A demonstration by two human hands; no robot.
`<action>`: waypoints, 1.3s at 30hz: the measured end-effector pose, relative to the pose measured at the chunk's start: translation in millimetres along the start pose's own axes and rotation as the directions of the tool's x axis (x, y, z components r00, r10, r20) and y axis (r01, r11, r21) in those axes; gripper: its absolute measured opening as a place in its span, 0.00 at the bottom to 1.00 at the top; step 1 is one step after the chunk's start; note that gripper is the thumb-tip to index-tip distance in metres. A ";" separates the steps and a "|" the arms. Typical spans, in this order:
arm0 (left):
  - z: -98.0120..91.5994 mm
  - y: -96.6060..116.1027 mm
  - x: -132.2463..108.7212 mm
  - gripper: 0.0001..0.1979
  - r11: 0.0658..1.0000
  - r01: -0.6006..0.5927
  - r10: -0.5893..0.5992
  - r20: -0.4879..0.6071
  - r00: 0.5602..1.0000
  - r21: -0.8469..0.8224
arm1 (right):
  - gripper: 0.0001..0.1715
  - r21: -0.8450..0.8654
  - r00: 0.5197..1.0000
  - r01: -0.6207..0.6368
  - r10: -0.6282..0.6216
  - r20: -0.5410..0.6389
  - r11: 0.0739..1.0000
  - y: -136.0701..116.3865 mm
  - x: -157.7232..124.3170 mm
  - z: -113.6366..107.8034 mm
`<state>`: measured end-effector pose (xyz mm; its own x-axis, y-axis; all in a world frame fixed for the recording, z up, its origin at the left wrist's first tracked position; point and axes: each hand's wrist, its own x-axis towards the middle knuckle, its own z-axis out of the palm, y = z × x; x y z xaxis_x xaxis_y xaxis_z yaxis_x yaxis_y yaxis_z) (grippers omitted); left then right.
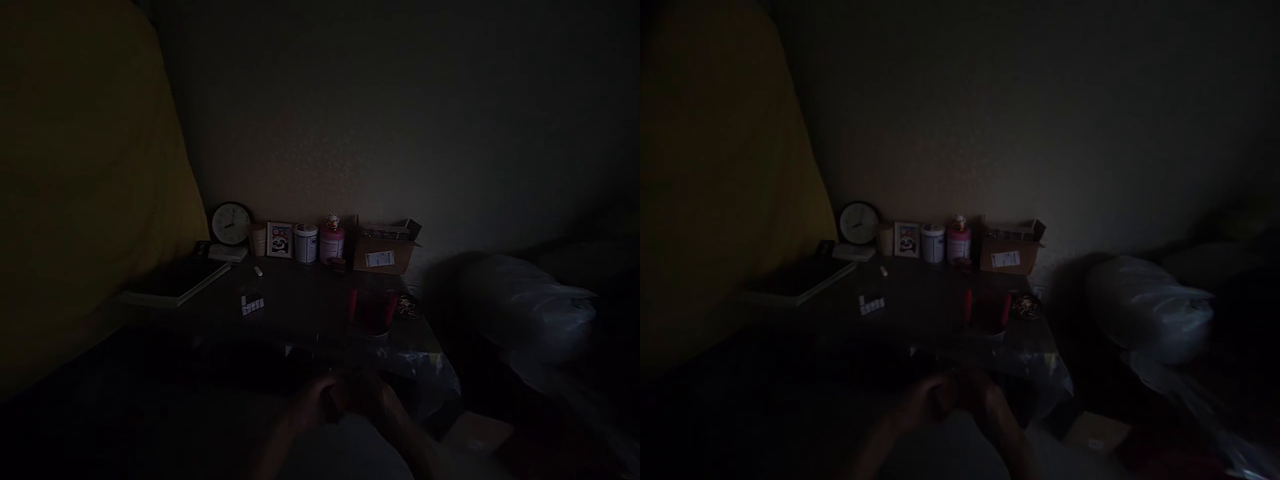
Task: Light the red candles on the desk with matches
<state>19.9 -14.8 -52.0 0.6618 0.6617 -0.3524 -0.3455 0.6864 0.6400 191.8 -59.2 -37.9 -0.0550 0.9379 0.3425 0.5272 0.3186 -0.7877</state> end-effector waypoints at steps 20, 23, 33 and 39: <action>-4.0 1.4 6.8 0.08 0.989 -0.117 0.111 -0.069 0.991 -0.088 | 0.14 -0.070 0.988 0.084 -0.074 0.136 0.994 -34.2 5.8 -29.1; -1.3 4.9 5.9 0.08 0.984 -0.126 0.111 -0.115 0.987 -0.130 | 0.15 -0.016 0.997 0.077 -0.077 -0.004 0.997 -30.7 6.6 -33.3; 6.4 12.8 1.2 0.09 0.952 -0.178 0.157 -0.103 0.982 -0.247 | 0.15 0.284 0.976 -0.105 0.154 -0.155 0.953 -27.3 4.5 -8.5; 2.2 10.2 8.7 0.11 0.922 -0.237 0.237 -0.036 0.971 -0.308 | 0.14 0.282 0.982 -0.056 0.104 -0.157 0.958 -34.3 0.6 3.7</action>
<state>23.6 -2.7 -47.1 0.5364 0.8161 -0.2153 -0.6797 0.5689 0.4630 170.5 -69.0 -12.6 0.1339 0.9326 0.3350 0.2688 0.2912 -0.9181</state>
